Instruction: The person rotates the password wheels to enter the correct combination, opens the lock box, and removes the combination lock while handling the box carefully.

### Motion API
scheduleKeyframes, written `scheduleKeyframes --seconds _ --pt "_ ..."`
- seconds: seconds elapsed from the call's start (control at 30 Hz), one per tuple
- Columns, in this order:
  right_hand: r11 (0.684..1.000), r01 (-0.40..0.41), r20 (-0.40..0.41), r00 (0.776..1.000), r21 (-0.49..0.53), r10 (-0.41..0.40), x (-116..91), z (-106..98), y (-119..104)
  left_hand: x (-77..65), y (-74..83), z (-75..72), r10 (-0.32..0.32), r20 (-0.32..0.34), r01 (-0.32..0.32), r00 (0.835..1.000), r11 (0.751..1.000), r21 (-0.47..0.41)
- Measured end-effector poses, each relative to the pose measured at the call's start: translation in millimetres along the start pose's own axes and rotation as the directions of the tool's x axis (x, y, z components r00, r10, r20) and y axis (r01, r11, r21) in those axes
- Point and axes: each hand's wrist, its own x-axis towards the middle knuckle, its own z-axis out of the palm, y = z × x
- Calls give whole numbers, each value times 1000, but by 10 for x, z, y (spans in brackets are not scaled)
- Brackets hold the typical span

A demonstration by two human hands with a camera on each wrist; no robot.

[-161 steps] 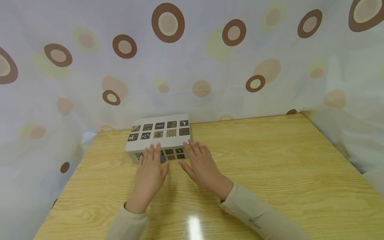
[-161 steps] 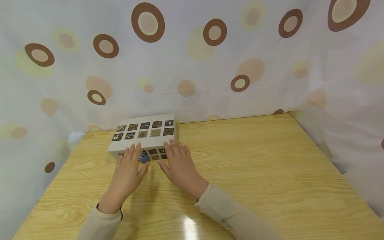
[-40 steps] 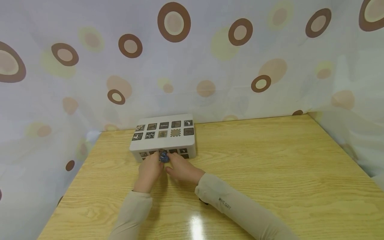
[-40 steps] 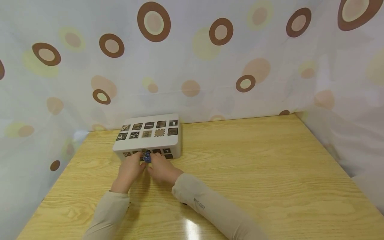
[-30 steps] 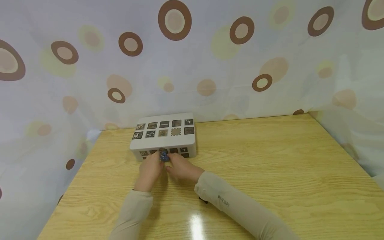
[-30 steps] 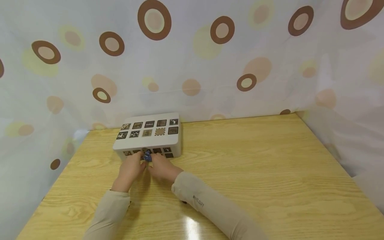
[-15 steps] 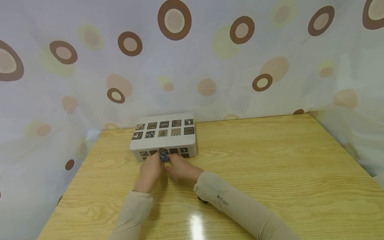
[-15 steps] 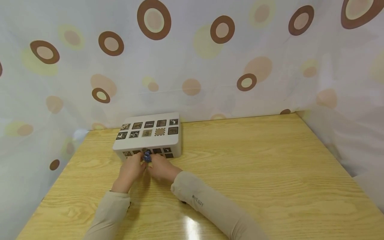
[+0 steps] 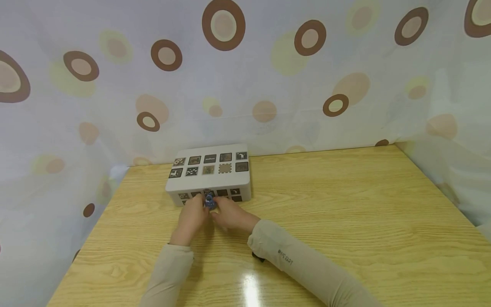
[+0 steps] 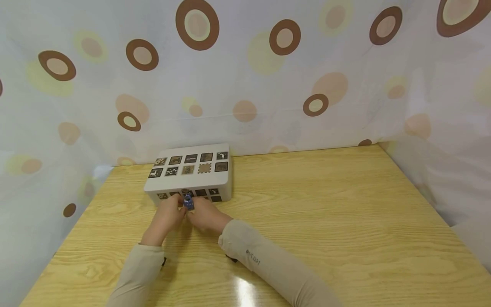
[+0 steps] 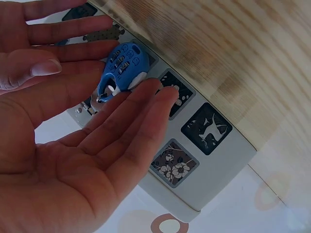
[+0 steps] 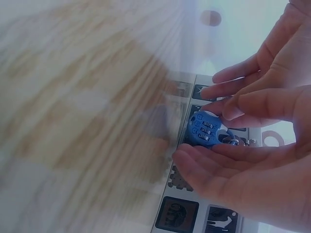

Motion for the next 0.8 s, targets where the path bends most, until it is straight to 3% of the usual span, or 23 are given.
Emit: scheduleKeyframes --seconds 0.27,0.6,0.8 --pt "994 -37 -24 999 99 40 -2 1 -32 21 -16 -8 -17 13 18 1000 999 -29" --pt "979 -34 -64 997 200 48 15 -10 -31 97 -72 -48 -47 61 52 997 995 -81" --pt "970 -75 -60 994 233 91 24 -25 -32 145 -106 -110 -57 106 69 993 991 -119"
